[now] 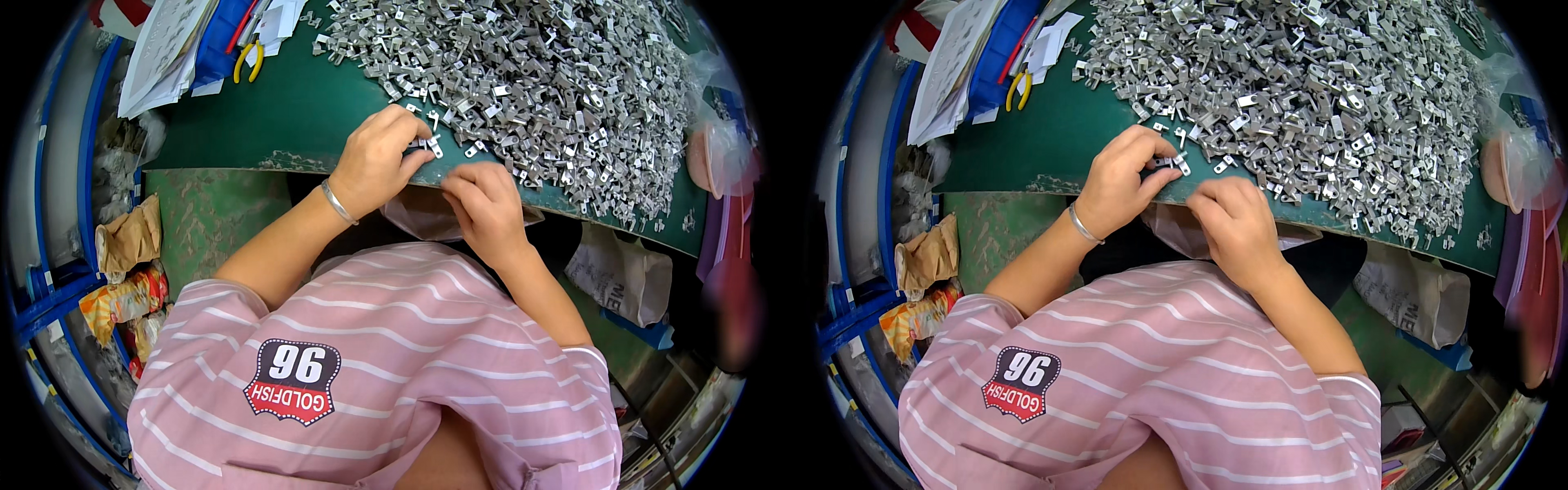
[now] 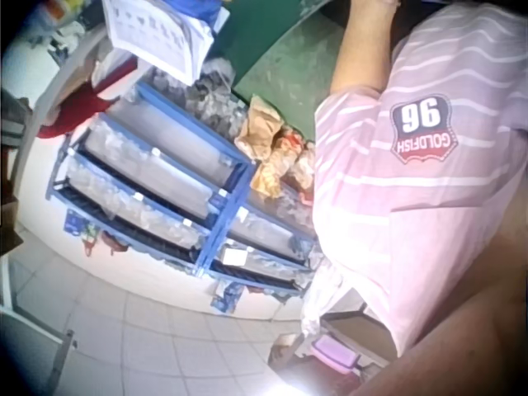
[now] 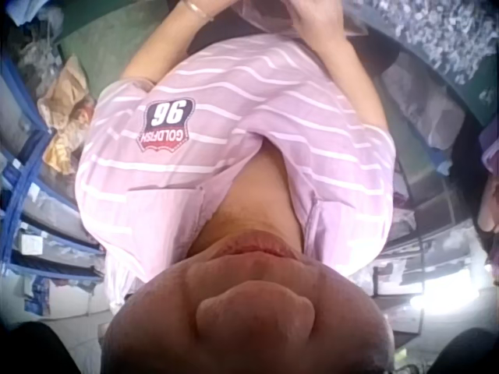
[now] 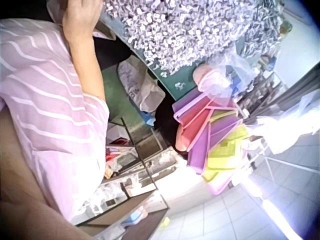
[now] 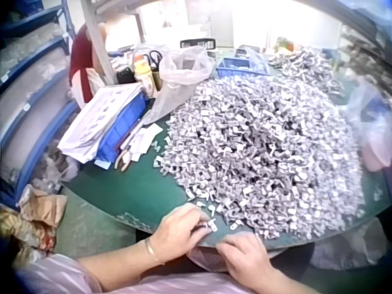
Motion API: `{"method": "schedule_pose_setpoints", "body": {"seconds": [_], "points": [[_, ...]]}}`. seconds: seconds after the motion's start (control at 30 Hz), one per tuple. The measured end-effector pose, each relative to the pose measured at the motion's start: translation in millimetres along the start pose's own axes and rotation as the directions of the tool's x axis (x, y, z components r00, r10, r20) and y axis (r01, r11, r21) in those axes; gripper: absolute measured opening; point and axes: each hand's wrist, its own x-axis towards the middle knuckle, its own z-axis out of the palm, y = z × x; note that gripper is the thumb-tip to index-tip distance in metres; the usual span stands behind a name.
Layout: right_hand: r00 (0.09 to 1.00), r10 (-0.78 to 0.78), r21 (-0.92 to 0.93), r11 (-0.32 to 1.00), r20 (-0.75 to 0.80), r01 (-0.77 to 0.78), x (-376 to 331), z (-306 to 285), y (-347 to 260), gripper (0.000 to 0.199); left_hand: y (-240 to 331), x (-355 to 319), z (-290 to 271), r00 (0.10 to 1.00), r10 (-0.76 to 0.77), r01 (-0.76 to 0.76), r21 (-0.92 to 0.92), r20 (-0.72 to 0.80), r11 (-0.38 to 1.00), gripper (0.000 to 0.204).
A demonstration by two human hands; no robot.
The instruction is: The person repeatedly picks up small metal hardware pieces from a large pile on a green table and places them into a clear plastic bag. The person handles the pieces one at a time, using both hands to sort and transfer them from the table into the bag.
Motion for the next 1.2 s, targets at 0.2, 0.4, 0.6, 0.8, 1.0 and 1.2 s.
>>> {"method": "schedule_pose_setpoints", "body": {"seconds": [0.2,0.4,0.6,0.8,1.0,1.2], "points": [[0.996,-0.059,0.149,0.988,0.07,0.048,-13.3,-13.4,-6.7,0.029,5.0,-16.9,-5.9,0.996,-0.043,0.067,-0.36,0.075,0.931,0.02],[0.995,0.03,-0.272,0.961,-0.091,-0.054,22.9,-11.3,-3.0,0.032,15.2,-8.1,-0.1,0.998,0.062,-0.058,-0.222,0.008,0.973,0.031],[0.996,-0.009,-0.365,0.931,-0.085,-0.023,27.4,-6.6,10.3,0.028,1.6,-0.4,14.7,0.994,0.113,-0.112,-0.037,0.003,0.993,0.024],[0.998,-0.058,-0.193,0.98,-0.009,0.055,13.0,-15.9,11.4,0.027,2.4,-7.6,4.4,0.953,0.267,-0.238,-0.191,0.144,0.952,0.024],[0.99,0.008,-0.297,0.954,-0.137,-0.049,23.4,-9.3,6.7,0.03,9.2,15.5,13.8,0.997,0.047,-0.048,-0.022,-0.055,0.999,0.032],[0.995,-0.012,-0.314,0.949,-0.095,-0.019,19.1,-11.0,7.7,0.03,-4.9,24.9,19.9,0.982,0.175,-0.176,-0.008,-0.078,0.984,0.018]]}}
